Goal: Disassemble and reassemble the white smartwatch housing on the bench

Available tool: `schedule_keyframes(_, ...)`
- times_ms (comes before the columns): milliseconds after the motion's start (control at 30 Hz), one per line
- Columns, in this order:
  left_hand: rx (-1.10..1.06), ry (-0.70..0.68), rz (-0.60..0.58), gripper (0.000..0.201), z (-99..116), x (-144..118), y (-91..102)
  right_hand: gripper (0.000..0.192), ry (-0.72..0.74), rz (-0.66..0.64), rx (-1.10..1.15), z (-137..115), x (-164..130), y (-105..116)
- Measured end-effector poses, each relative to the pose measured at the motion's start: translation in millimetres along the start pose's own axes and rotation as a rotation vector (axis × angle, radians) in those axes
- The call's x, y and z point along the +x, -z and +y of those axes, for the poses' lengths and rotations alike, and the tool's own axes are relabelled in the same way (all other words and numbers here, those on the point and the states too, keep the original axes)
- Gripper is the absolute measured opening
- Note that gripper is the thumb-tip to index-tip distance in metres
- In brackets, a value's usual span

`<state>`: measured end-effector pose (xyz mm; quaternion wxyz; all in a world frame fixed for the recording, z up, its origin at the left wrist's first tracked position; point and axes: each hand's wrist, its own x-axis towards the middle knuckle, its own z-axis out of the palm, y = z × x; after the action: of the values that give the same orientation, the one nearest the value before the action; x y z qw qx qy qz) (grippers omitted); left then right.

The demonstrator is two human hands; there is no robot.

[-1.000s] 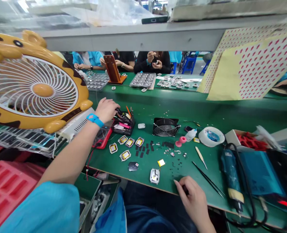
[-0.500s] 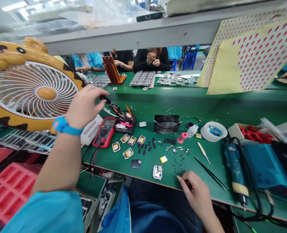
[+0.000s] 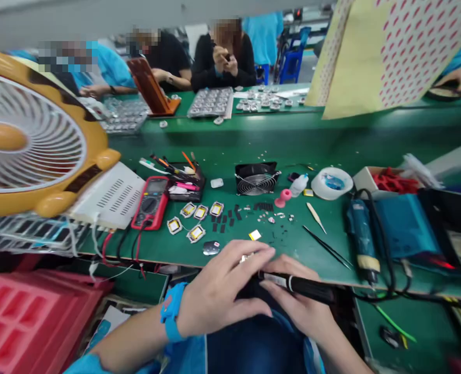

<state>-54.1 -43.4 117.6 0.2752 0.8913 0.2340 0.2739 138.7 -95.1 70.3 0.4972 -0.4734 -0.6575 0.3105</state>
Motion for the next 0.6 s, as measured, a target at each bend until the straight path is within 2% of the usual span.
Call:
schedule_keyframes(33,0.006,0.074,-0.071,0.059,-7,-8,-8.4,0.008,-0.047,-0.013,0.078,1,-7,2)
schedule_keyframes(100,-0.016,0.194,-0.217,0.049,-16,-23,-24.2,0.011,-0.108,-0.014,0.195,2,-22,2)
schedule_keyframes(200,-0.082,0.285,-0.36,0.056,-22,-39,-41.8,0.009,-0.196,0.017,0.255,3,-39,-6)
schedule_keyframes(367,-0.192,0.324,-0.424,0.058,-22,-51,-50.4,0.014,-0.276,0.007,0.265,5,-45,-21)
schedule_keyframes(467,-0.238,0.332,-0.454,0.061,-23,-58,-46.8,0.016,-0.294,-0.03,0.322,-1,-40,-12)
schedule_keyframes(533,-0.351,0.343,-0.521,0.061,-24,-64,-42.0,0.014,-0.309,0.1,0.377,-6,-37,5)
schedule_keyframes(600,-0.51,0.423,-0.539,0.061,-27,-69,-36.7,0.014,-0.291,0.321,0.363,-7,-35,26)
